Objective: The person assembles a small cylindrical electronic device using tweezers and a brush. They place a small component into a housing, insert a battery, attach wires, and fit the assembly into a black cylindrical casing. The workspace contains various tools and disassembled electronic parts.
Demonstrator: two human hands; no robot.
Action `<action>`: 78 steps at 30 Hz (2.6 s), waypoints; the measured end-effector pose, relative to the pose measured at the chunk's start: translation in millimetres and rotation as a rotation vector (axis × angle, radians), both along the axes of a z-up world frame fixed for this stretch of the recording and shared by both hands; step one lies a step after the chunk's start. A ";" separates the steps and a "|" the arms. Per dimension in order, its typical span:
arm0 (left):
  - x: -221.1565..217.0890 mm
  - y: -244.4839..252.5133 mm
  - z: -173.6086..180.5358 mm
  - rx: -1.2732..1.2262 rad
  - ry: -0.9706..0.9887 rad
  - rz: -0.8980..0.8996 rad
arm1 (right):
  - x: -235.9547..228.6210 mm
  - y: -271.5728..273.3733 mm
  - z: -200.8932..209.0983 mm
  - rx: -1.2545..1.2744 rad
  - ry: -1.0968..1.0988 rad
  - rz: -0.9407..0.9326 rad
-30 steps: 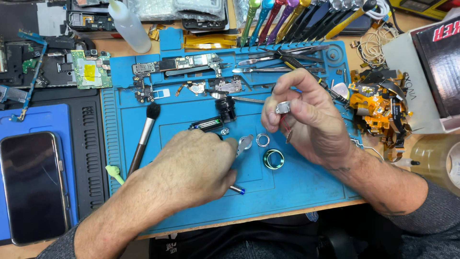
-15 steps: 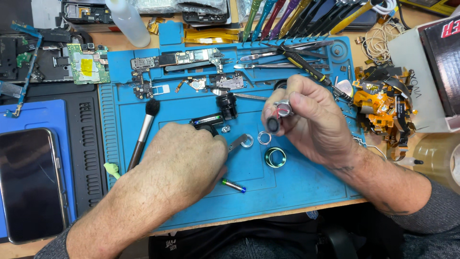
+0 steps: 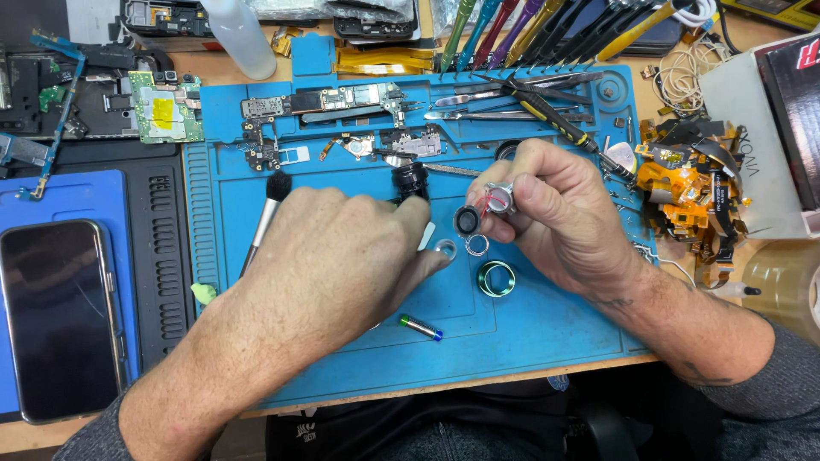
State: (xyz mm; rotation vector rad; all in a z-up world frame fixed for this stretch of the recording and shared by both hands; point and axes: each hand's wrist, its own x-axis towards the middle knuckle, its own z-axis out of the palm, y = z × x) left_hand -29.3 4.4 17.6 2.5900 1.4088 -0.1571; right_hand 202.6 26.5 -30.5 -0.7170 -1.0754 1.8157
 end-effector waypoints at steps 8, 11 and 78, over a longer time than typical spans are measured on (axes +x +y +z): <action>-4.9 5.0 5.1 -0.034 -0.080 -0.010 | 2.9 -0.7 0.9 -0.034 -0.003 -0.005; -7.0 6.5 6.6 -0.098 -0.055 -0.030 | 0.9 0.1 -0.5 0.013 -0.012 -0.051; -51.3 -3.6 40.4 -0.038 -0.692 -0.209 | -1.5 -1.5 -2.9 0.346 -0.466 0.211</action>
